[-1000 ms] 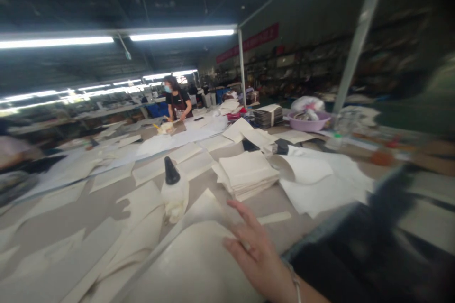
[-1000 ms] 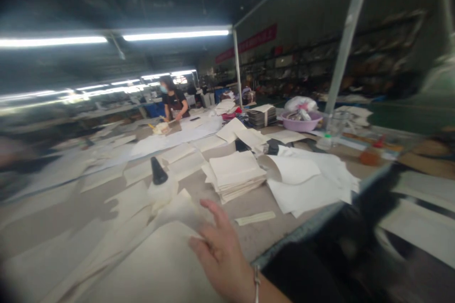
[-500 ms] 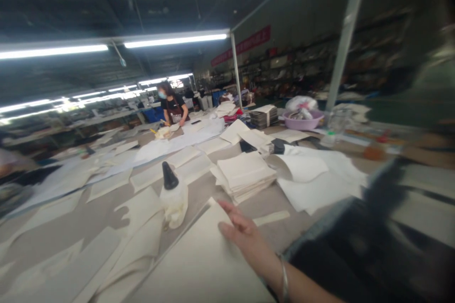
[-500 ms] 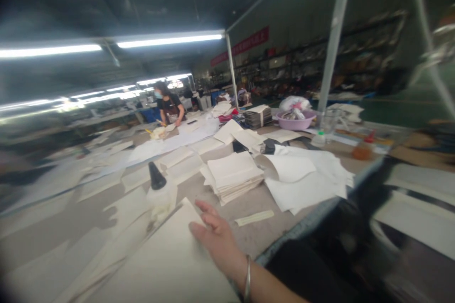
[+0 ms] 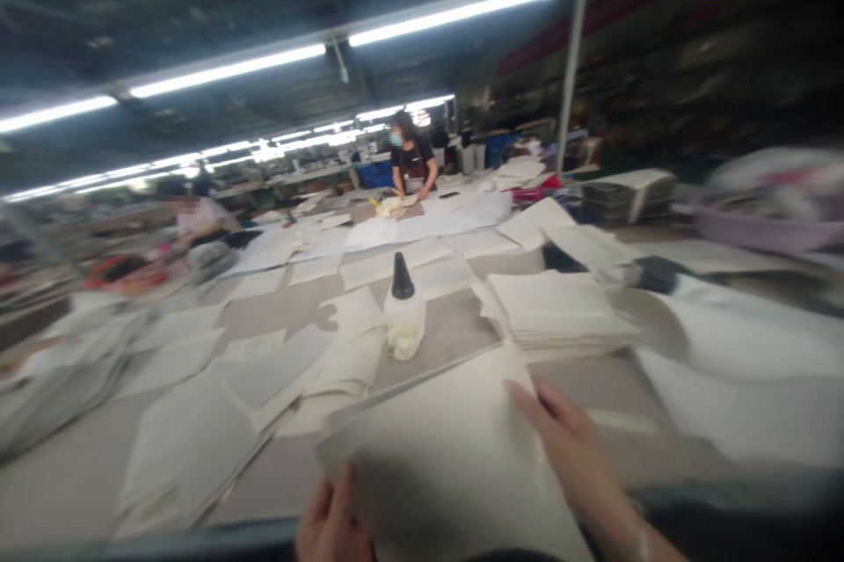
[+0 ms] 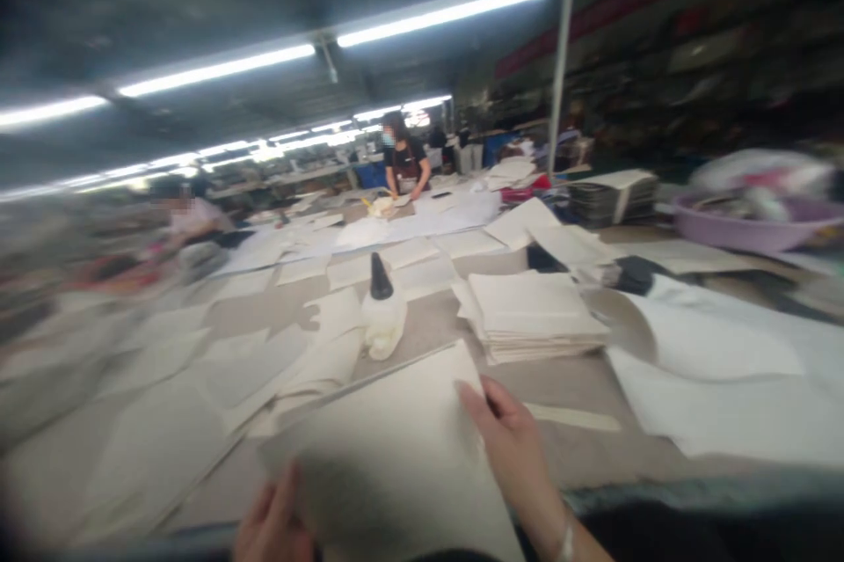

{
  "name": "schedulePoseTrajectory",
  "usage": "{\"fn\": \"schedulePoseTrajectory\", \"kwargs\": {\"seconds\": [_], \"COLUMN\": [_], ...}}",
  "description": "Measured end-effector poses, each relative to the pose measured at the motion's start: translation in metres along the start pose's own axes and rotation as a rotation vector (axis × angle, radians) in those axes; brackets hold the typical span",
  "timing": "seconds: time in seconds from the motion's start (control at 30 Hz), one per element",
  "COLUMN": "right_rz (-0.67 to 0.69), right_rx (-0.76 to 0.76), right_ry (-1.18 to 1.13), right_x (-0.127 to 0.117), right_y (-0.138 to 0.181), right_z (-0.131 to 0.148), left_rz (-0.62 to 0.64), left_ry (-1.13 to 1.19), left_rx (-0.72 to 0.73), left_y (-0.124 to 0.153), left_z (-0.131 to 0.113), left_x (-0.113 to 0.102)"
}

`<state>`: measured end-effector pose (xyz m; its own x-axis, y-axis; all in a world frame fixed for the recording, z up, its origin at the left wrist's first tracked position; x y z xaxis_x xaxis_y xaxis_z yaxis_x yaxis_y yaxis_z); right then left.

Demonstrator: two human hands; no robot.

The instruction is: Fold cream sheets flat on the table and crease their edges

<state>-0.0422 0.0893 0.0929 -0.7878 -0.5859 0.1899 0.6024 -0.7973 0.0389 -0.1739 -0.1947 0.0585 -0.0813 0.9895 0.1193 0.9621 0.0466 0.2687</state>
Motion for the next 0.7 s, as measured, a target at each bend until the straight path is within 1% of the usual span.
{"fn": "schedulePoseTrajectory", "kwargs": {"seconds": [0.1, 0.2, 0.27, 0.37, 0.4, 0.43, 0.47, 0.53, 0.6, 0.63, 0.67, 0.7], "right_rz": [-0.055, -0.071, -0.081, -0.102, -0.105, -0.106, -0.105, -0.105, -0.111, -0.116, -0.125, -0.133], "right_rx": [0.015, 0.013, -0.006, -0.060, -0.076, -0.094, -0.114, -0.171, -0.238, -0.269, -0.299, -0.329], "right_ry": [0.088, 0.160, 0.217, 0.290, 0.305, 0.313, 0.318, 0.327, 0.340, 0.342, 0.343, 0.342], "right_x": [-0.010, -0.018, -0.024, -0.030, -0.031, -0.031, -0.031, -0.030, -0.029, -0.028, -0.028, -0.028], "right_y": [-0.001, -0.001, 0.000, 0.000, 0.000, 0.000, 0.000, 0.000, 0.002, 0.003, 0.004, 0.005], "right_z": [-0.003, -0.010, -0.015, -0.017, -0.016, -0.015, -0.012, -0.005, 0.003, 0.006, 0.009, 0.011], "left_rz": [0.103, 0.158, 0.184, 0.217, 0.231, 0.252, 0.287, 0.343, 0.339, 0.305, 0.249, 0.182], "left_ry": [0.091, 0.076, -0.009, -0.195, -0.227, -0.233, -0.216, -0.154, -0.133, -0.151, -0.194, -0.254], "left_rx": [-0.075, -0.042, 0.042, 0.229, 0.259, 0.254, 0.219, 0.115, 0.057, 0.066, 0.112, 0.195], "left_y": [-0.004, 0.000, 0.002, 0.002, 0.001, 0.000, -0.001, 0.000, 0.005, 0.007, 0.010, 0.013], "left_z": [0.006, 0.000, -0.010, -0.029, -0.033, -0.033, -0.031, -0.024, -0.019, -0.020, -0.023, -0.029], "left_x": [0.009, 0.017, 0.021, 0.024, 0.025, 0.027, 0.029, 0.032, 0.033, 0.031, 0.028, 0.025]}}
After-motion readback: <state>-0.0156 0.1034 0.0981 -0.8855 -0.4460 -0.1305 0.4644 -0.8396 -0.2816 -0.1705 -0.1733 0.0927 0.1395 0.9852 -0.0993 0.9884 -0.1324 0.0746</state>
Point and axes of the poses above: each hand's wrist, its own y-axis away from the middle knuckle, its own x-axis out of the palm, z = x × y, the point moved 8 cm from there along -y, towards the middle knuckle, and after that the axes turned 12 degrees about -y, right-handed, at the moved point
